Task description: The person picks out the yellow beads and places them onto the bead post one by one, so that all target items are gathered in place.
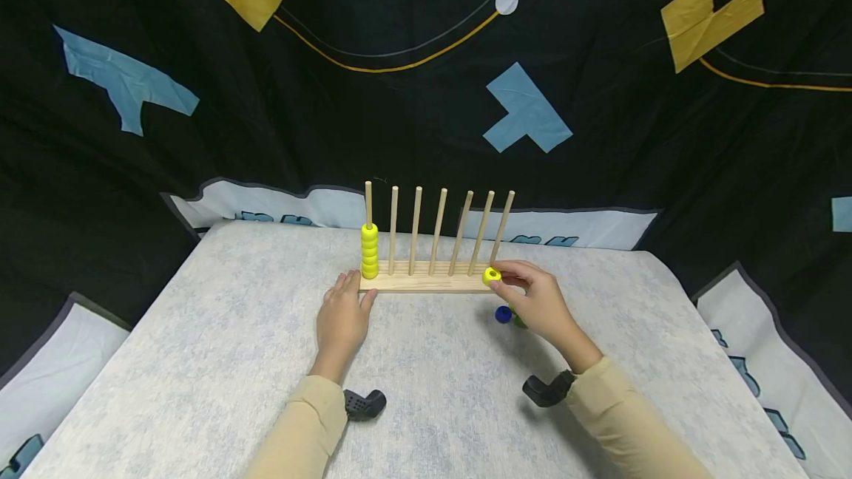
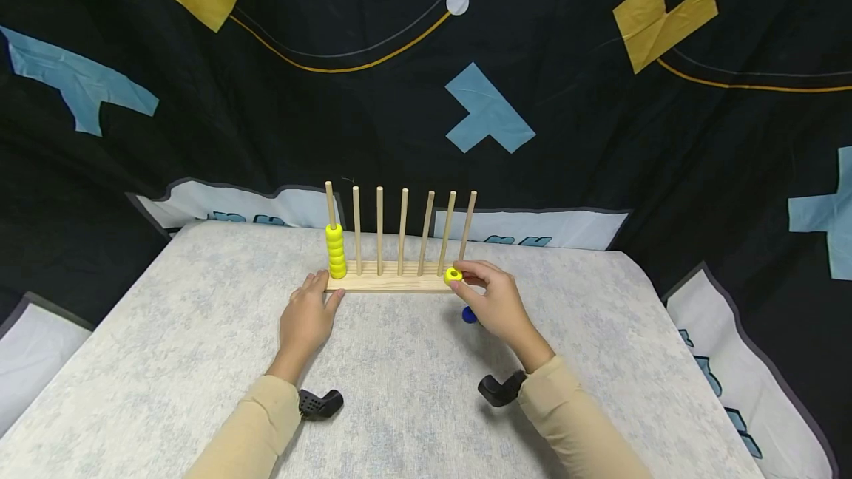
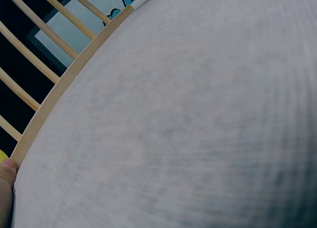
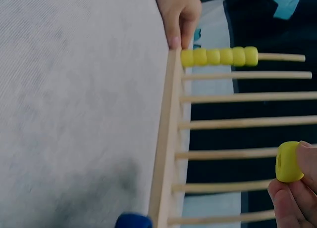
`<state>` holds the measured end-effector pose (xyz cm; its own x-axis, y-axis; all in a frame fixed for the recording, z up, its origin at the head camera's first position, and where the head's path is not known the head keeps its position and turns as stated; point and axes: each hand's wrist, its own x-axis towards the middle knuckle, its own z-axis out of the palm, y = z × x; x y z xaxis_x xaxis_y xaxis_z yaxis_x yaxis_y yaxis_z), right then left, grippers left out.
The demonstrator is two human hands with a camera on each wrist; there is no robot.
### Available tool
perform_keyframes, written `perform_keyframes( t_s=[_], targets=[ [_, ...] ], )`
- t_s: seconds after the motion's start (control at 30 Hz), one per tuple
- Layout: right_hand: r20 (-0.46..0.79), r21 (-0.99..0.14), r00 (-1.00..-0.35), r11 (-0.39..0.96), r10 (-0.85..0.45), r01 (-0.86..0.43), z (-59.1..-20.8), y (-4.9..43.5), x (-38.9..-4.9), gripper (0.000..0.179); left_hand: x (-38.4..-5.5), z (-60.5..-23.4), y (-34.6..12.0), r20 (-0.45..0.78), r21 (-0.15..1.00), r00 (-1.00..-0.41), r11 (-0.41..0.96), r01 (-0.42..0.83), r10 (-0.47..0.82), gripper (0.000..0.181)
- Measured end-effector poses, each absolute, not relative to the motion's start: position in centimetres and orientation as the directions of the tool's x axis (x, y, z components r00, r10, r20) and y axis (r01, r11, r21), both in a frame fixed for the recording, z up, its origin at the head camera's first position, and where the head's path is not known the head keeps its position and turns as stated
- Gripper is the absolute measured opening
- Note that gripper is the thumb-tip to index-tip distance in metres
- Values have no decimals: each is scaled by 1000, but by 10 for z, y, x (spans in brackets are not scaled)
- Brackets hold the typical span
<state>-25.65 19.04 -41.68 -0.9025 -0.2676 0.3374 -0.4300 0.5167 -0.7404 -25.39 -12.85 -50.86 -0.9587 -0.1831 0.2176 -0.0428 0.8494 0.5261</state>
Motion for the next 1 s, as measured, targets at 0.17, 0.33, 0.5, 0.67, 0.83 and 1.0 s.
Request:
perform_keyframes(
  t_s=[0.17, 0.33, 0.5, 0.67, 0.83, 1.0],
  targets=[
    [353, -736, -885, 495, -303, -463, -409, 176, -260, 34, -254, -509, -129, 211, 523, -960, 851, -47, -182, 64],
    [391, -720, -857, 468, -337, -512, -394, 161, -266, 35, -254, -510, -130, 209, 520, -960, 853, -51, -185, 64],
    [424, -704, -834, 452, -352, -548, -376, 148, -274, 36, -254, -511, -130, 207, 521, -960, 851, -56, -190, 65],
    [458, -676, -813, 453, -359, -581, -358, 134, -282, 37, -254, -510, -130, 216, 522, -958, 851, -51, -190, 64],
    [487, -666, -789, 424, -375, -613, -346, 120, -291, 35, -255, -510, -130, 215, 524, -958, 850, -49, -188, 64],
    [489, -675, -790, 412, -370, -612, -333, 107, -301, 36, -255, -510, -130, 205, 532, -961, 845, -51, -187, 64]
  ],
)
